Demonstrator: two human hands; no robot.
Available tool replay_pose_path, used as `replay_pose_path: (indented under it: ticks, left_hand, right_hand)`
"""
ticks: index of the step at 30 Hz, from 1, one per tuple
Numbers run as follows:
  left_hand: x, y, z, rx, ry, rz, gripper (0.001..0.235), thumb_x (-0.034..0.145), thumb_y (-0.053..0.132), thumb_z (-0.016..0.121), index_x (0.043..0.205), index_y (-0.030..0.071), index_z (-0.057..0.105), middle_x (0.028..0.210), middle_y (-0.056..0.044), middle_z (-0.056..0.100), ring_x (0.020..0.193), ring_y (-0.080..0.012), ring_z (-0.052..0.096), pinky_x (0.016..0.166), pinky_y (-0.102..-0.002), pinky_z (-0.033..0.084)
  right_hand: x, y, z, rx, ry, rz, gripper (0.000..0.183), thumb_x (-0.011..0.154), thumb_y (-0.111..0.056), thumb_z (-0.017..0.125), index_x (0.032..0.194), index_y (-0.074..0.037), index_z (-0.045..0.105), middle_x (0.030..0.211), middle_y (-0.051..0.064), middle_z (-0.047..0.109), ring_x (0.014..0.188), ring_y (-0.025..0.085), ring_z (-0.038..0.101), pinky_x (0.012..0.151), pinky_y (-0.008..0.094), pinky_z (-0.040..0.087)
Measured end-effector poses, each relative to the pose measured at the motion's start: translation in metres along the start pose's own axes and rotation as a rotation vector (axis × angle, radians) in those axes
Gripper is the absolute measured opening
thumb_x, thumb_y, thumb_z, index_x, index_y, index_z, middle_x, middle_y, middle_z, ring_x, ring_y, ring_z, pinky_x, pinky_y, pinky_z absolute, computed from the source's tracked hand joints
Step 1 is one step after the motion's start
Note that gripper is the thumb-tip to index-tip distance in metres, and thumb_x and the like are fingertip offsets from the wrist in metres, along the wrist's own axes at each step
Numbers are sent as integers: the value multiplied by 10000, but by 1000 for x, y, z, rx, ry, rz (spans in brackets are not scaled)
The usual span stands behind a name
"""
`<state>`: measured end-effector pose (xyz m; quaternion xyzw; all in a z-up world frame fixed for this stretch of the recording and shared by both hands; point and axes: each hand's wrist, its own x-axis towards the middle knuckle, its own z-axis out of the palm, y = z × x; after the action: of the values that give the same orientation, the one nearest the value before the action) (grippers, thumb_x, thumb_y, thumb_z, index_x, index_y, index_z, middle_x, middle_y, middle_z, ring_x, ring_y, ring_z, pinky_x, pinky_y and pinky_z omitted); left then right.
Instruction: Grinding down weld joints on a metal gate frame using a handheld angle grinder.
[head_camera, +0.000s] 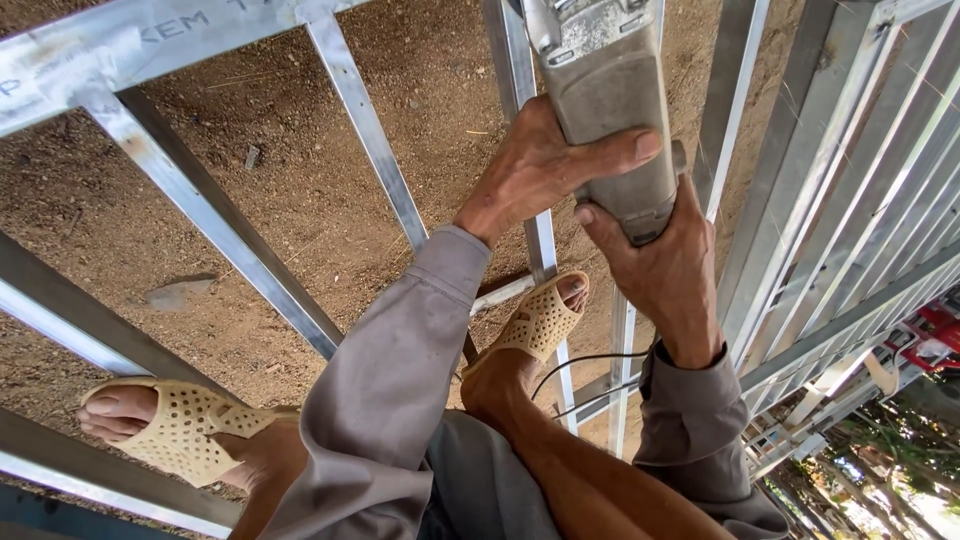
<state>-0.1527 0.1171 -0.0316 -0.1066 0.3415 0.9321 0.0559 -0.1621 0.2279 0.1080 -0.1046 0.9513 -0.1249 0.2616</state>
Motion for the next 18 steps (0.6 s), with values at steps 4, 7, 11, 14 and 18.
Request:
replay_pose_path:
  ticks: [4,7,11,14,18]
  left_hand:
    - [2,9,5,13,5,-9,689,744,583,796,1187,69,670,1162,-134,761,1115,-322,777,923,-456,729]
    - [1,-1,0,31,-27,77,614,805,530,792,1168,64,626,1117,-123,740,1063,-313,779,875,-448,751]
    - [0,2,3,56,13,41,655,778,559,788,1178,60,642,1145,-131,752,1075,-319,790,881,-445,754]
    - [1,6,3,4,18,-19,698,730,585,810,1177,71,662,1189,-142,744,1142,-334,755,942,-503,713]
    - [1,14,4,73,21,-21,740,724,638,759,1167,57,645,1130,-131,746,1075,-315,769,880,-448,736]
  right_hand:
    - [-3,-2,1,-3,32,78,646,886,-622,681,1105,-35,523,789,61,540,621,186,475,506,361,422]
    - [0,8,2,2,0,8,695,864,-647,666,1123,-20,514,827,84,554,640,200,502,516,363,439]
    - [1,0,0,18,3,-22,670,894,-620,659,1160,-22,516,843,83,577,642,191,518,522,351,457]
    - [2,-5,-2,61,0,-5,703,874,-630,647,1183,-13,510,859,79,596,658,184,549,528,338,487]
    - [2,-6,-2,21,-8,33,701,867,-650,646,1142,-21,509,843,80,569,651,193,536,515,347,485]
